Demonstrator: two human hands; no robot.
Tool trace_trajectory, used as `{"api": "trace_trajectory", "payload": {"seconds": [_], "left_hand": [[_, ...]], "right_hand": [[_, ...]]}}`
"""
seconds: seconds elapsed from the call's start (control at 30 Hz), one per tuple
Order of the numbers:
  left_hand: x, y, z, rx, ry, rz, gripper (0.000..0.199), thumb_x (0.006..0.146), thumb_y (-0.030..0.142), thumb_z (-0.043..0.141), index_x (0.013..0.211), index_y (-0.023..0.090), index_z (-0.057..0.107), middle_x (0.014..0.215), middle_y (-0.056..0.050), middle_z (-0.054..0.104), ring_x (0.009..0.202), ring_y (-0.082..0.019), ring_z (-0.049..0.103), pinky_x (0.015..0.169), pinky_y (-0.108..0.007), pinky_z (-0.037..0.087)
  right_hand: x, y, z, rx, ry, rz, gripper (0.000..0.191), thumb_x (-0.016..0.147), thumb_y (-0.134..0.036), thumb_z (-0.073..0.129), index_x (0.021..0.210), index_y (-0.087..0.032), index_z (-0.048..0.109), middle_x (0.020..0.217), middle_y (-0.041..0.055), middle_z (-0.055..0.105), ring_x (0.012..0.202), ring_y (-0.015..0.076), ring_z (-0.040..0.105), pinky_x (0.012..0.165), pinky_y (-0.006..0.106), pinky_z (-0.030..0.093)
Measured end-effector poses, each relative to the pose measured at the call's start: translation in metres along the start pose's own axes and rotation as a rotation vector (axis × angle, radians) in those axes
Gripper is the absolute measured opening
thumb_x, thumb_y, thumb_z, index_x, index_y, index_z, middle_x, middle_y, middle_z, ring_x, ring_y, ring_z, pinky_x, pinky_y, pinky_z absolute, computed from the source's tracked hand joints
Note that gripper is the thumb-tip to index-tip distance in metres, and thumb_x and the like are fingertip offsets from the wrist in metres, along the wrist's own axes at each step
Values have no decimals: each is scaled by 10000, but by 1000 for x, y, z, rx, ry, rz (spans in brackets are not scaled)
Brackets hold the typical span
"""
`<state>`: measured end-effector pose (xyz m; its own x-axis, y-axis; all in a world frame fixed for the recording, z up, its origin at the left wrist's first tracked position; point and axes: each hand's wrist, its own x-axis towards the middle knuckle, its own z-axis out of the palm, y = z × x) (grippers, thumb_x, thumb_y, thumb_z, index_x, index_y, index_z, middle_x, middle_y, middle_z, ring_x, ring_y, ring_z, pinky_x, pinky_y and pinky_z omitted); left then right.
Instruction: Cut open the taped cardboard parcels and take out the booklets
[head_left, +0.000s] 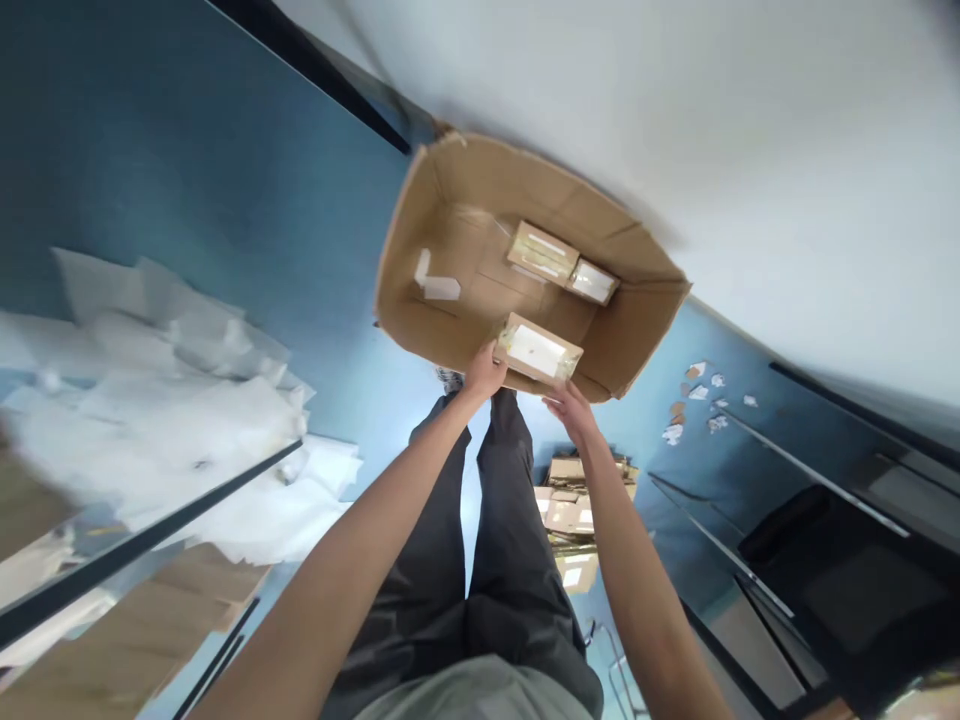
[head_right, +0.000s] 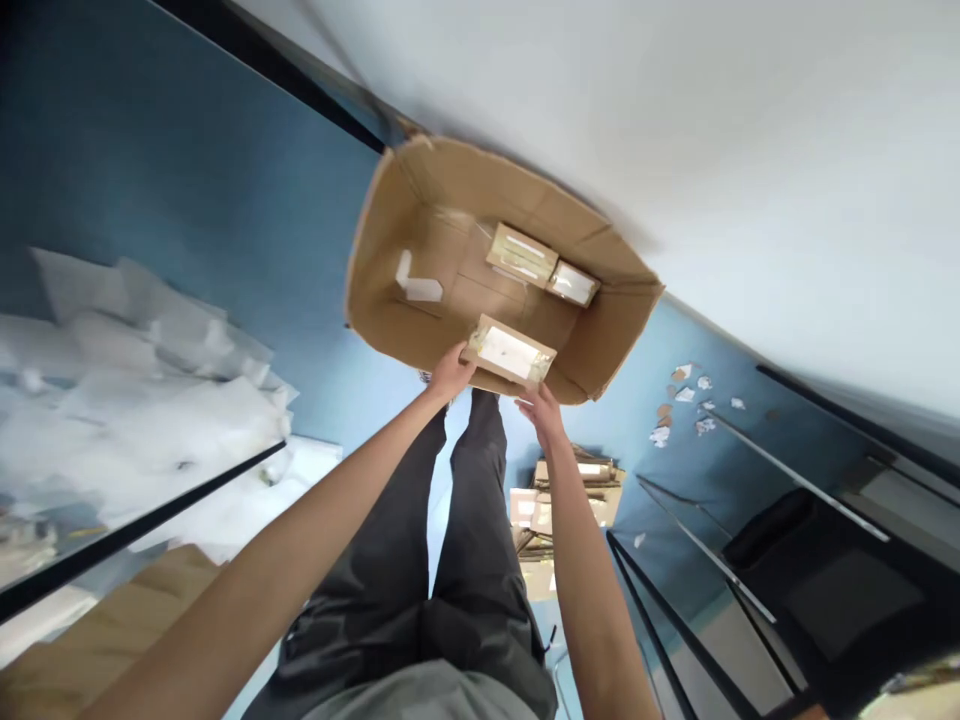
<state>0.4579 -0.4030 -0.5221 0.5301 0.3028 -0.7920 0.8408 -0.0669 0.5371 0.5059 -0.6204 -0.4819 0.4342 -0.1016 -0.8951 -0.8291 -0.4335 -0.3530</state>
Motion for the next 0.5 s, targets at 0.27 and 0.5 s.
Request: {"api": "trace_trajectory", "payload": {"seconds": [0.27,0.5], "left_hand": [[-214,45,-166,-269,379,129,605,952,234,635,1541,177,506,1561,-213,539,930,-227,770,948,-431,637],[-370,8,-314,-374,762,120,682,916,423,736,1522,204,512,1355,-162,690,971,-230,757,837,-351,639]], "right_hand": [[-234,-127,39,-381,-261,-378,395,1008,-411,743,1365,-259,669,1419,104,654,1198,269,673,926,441,635],[-366,-160,119,-422,-541,-611,562,986,-441,738,1506,-254,633,1456,107,630,1126,252,721,938,367,634]]}}
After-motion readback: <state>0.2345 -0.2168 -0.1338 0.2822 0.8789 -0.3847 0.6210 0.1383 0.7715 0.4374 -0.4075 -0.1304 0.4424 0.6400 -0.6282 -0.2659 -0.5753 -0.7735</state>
